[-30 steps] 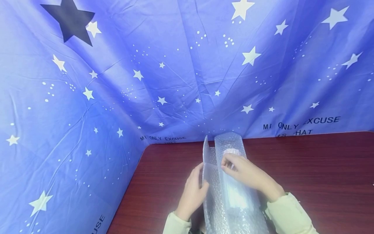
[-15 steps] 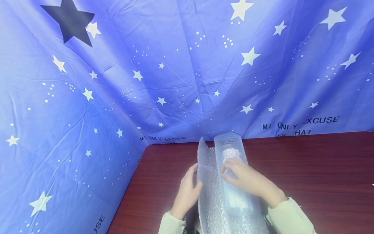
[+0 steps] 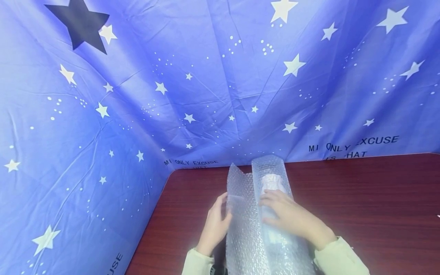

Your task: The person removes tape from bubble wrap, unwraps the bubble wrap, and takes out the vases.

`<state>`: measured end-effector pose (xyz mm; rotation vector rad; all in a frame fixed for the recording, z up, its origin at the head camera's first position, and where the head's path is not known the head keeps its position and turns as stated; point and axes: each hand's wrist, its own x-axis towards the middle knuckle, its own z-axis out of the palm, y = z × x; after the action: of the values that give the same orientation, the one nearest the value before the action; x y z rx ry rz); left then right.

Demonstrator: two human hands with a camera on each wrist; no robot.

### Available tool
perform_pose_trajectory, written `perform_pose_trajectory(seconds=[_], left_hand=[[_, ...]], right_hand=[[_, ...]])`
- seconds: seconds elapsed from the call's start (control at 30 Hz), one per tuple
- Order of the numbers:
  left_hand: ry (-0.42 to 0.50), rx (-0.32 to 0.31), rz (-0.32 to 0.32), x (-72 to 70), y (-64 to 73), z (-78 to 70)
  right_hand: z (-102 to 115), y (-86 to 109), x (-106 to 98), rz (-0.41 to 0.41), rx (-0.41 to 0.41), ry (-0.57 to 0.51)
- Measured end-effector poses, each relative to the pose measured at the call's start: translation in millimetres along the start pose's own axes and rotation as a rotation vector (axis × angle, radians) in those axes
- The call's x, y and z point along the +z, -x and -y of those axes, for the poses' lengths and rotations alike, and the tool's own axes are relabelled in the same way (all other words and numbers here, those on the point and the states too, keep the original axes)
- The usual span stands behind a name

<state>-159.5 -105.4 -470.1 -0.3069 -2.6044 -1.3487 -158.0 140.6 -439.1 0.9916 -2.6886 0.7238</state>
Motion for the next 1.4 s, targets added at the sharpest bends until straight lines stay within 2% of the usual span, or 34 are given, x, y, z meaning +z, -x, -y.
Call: perform_pose_trajectory(seconds=[0.13,0.33,0.53,0.8,0.97,1.17,1.3,1.4], left_hand=[[-0.007,-0.012,-0.001,-1.3,-0.8,3.6],[0.057,-0.013,0.007,-3.2,-4.0,8.2],[0.091,-0.022,-0.031,-5.5,-10.0,16.9],[0.255,-0.085,-0.028,-5.7,-13.7,27.8],[0.23,-0.084,-0.029,-8.3,-12.8,31.8],[0.144,-0.073,-0.05,-12.5,-11.2,39.4],[0.144,-0.094,-0.039,-14.5,-10.9,44.0],[0.183,-0.116,-0.025,-15.4,-11.7,46.5]], right_hand=[[2,1.9,3,-0.001,-0.014,0.018],[5,4.0,6,0.014,0.011,0.013],[6,5.0,7,0.002,0.009,0.022],[8,6.4,9,-0.032,-0.028,0.06],[10,8.5,9,-0.046,-0.029,0.065],[13,15.7,10,-0.06,-0.041,0.075],[13,21.8,12,-0.092,-0.085,0.107],[13,25.3,13,-0.121,-0.131,0.125]])
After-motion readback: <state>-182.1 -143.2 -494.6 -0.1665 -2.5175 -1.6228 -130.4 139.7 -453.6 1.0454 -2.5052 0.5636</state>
